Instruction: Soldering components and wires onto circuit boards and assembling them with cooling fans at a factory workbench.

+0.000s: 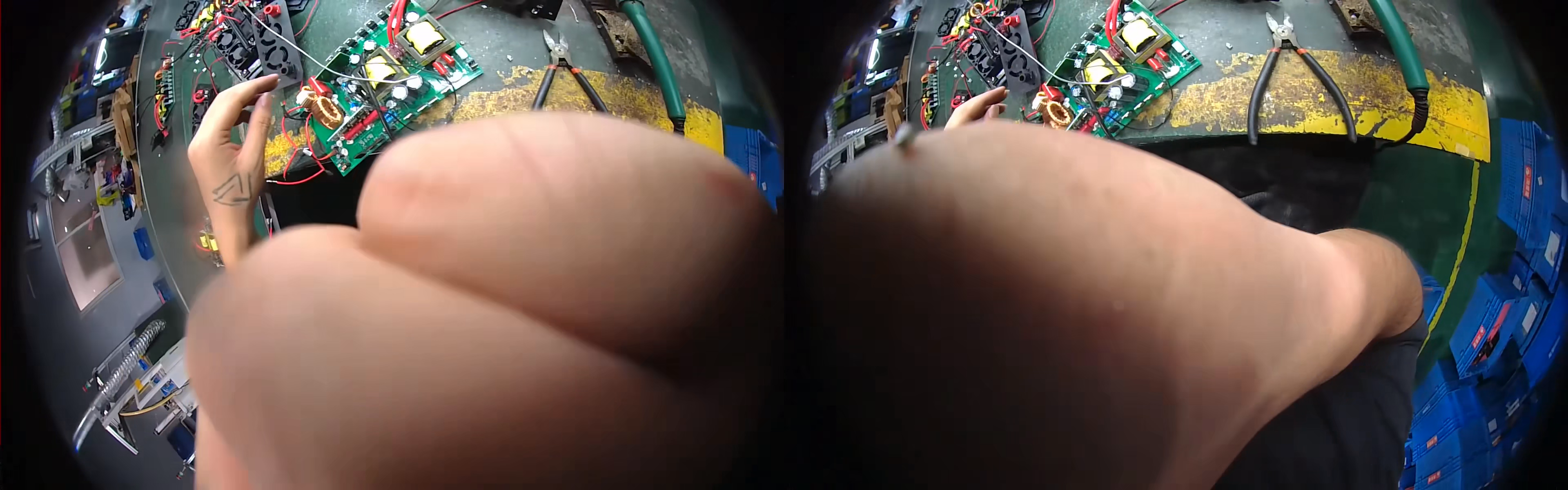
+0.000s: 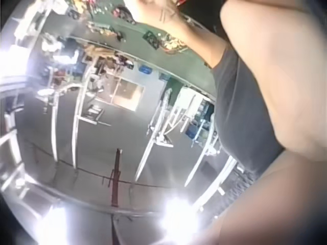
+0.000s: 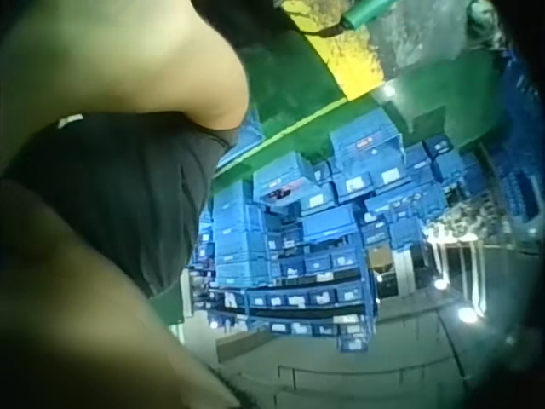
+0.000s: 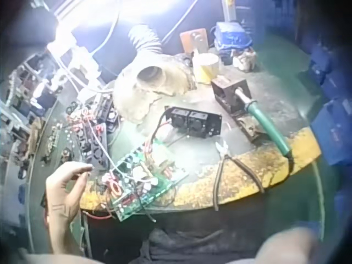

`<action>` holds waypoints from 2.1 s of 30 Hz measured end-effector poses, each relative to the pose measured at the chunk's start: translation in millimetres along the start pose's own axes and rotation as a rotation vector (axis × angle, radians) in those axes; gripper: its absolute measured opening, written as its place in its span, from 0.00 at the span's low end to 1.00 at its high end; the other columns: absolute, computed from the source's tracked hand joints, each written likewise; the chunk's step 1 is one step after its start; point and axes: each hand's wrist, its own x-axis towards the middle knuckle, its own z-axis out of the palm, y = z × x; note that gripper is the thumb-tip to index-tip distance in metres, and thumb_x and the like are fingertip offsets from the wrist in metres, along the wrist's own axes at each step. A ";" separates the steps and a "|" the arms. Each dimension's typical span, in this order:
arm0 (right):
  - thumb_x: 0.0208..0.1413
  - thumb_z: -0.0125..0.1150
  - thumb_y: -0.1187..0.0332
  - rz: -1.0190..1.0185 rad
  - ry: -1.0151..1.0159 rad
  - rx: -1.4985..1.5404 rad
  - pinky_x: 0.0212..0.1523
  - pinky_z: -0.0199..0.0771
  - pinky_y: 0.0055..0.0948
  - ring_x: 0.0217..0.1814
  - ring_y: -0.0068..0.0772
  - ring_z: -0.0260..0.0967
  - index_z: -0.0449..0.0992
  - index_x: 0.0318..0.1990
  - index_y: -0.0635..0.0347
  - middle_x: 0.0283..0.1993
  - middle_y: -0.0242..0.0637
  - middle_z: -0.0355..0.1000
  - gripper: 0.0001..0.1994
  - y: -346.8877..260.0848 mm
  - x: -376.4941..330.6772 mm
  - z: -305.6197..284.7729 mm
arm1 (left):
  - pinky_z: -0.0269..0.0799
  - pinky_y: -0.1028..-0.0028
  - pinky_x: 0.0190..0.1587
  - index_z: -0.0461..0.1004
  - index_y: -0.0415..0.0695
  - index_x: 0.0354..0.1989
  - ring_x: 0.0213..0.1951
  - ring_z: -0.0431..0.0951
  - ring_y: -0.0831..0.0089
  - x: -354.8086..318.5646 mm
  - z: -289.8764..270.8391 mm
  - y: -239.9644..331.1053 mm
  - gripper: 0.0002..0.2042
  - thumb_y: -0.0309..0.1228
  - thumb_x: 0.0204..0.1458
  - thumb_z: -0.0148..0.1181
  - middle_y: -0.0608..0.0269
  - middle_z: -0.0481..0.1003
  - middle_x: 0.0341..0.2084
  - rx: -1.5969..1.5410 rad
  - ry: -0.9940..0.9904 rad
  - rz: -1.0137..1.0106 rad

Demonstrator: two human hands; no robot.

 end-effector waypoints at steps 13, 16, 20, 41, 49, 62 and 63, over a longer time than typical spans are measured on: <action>0.30 0.61 0.64 -0.109 -0.224 -0.124 0.19 0.64 0.29 0.23 0.35 0.71 0.71 0.23 0.61 0.30 0.43 0.73 0.12 -9.6 37.5 21.8 | 0.76 0.71 0.49 0.84 0.48 0.49 0.43 0.85 0.66 35.9 -154.0 -239.8 0.14 0.39 0.61 0.60 0.55 0.85 0.39 0.481 0.066 -0.362; 0.39 0.61 0.67 0.092 -0.243 -0.133 0.25 0.71 0.32 0.25 0.39 0.73 0.73 0.25 0.64 0.29 0.43 0.74 0.09 4.1 17.0 9.9 | 0.76 0.67 0.51 0.84 0.48 0.50 0.45 0.85 0.59 33.0 -183.7 -323.7 0.17 0.42 0.58 0.59 0.53 0.84 0.39 0.625 0.222 -0.502; 0.39 0.58 0.76 0.383 -0.163 -0.167 0.28 0.72 0.31 0.27 0.40 0.74 0.74 0.25 0.67 0.28 0.46 0.75 0.03 -5.7 2.6 -11.8 | 0.72 0.62 0.58 0.77 0.44 0.59 0.54 0.80 0.51 53.8 -179.1 -398.0 0.24 0.45 0.58 0.57 0.49 0.81 0.50 0.797 0.213 -0.586; 0.60 0.43 0.80 0.922 0.251 -0.035 0.29 0.65 0.20 0.29 0.27 0.68 0.71 0.29 0.68 0.36 0.47 0.72 0.10 5.2 -79.7 -42.0 | 0.76 0.68 0.40 0.86 0.50 0.44 0.32 0.83 0.69 100.0 -239.0 -467.2 0.15 0.46 0.55 0.68 0.61 0.84 0.30 0.574 -0.031 -0.706; 0.63 0.42 0.80 0.904 0.250 -0.026 0.31 0.64 0.19 0.31 0.26 0.68 0.71 0.32 0.67 0.38 0.44 0.71 0.10 4.8 -84.5 -50.4 | 0.72 0.74 0.36 0.82 0.34 0.46 0.31 0.77 0.77 89.9 -199.2 -301.8 0.15 0.35 0.59 0.65 0.61 0.82 0.29 0.363 -0.118 -0.422; 0.64 0.43 0.79 0.897 0.372 0.003 0.30 0.64 0.19 0.30 0.26 0.68 0.71 0.32 0.67 0.37 0.44 0.71 0.10 -7.9 -117.0 -63.4 | 0.72 0.73 0.38 0.82 0.35 0.42 0.30 0.75 0.76 39.9 -135.8 -193.4 0.13 0.33 0.56 0.66 0.60 0.82 0.30 0.289 -0.129 -0.243; 0.64 0.43 0.79 0.889 0.387 0.006 0.30 0.64 0.19 0.30 0.26 0.68 0.71 0.32 0.67 0.37 0.45 0.71 0.10 -8.7 -117.9 -63.0 | 0.73 0.72 0.39 0.82 0.36 0.42 0.31 0.78 0.73 35.9 -132.7 -187.1 0.13 0.34 0.56 0.66 0.57 0.82 0.30 0.263 -0.124 -0.257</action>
